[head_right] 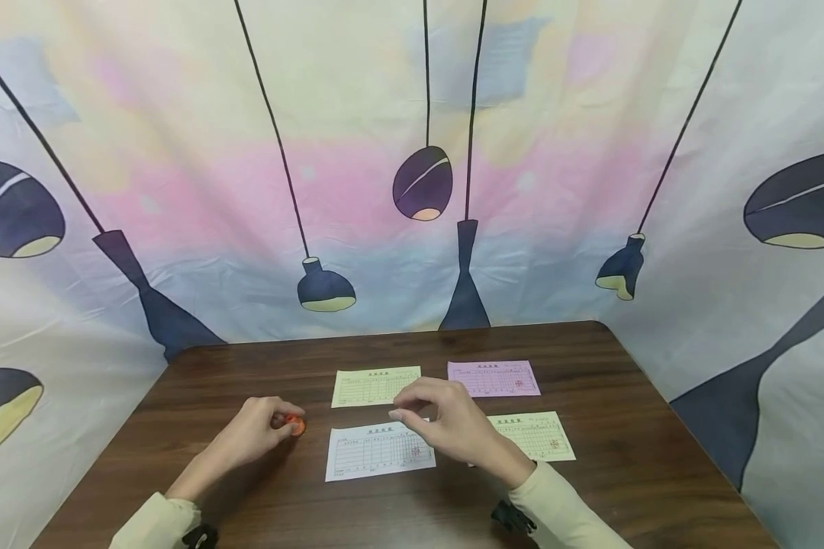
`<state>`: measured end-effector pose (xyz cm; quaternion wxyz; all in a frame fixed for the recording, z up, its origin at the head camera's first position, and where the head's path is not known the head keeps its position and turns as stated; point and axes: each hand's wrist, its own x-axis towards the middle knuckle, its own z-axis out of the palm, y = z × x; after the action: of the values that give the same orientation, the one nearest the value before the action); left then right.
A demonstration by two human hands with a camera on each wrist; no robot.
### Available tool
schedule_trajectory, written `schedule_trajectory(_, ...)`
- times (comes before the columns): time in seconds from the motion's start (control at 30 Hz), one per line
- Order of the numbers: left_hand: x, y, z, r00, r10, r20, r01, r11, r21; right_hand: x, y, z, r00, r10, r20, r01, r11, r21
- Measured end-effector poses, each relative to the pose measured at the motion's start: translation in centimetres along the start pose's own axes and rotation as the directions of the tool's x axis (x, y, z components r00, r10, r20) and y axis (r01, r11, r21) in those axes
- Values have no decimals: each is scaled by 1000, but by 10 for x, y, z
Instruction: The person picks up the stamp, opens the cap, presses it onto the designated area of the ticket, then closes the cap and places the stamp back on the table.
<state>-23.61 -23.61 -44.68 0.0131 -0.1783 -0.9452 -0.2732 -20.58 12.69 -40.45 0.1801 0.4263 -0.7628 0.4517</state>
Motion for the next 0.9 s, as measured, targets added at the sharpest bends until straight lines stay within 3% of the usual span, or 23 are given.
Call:
schedule_trajectory(0.53,1,2,-2,999,-31,15,31,999,20,1,1,-10,1000,23,-6,-23,1000,3)
schedule_trajectory(0.7,1,0,-10,999,-32,-2,32,999,11,-2,3,-22,995,99,-16,-100,991,-90)
schedule_trajectory(0.9,-1,2,-27,998,-26,-54,26,1000,-7,0,7,-41,981,192,3,-187,958,-216)
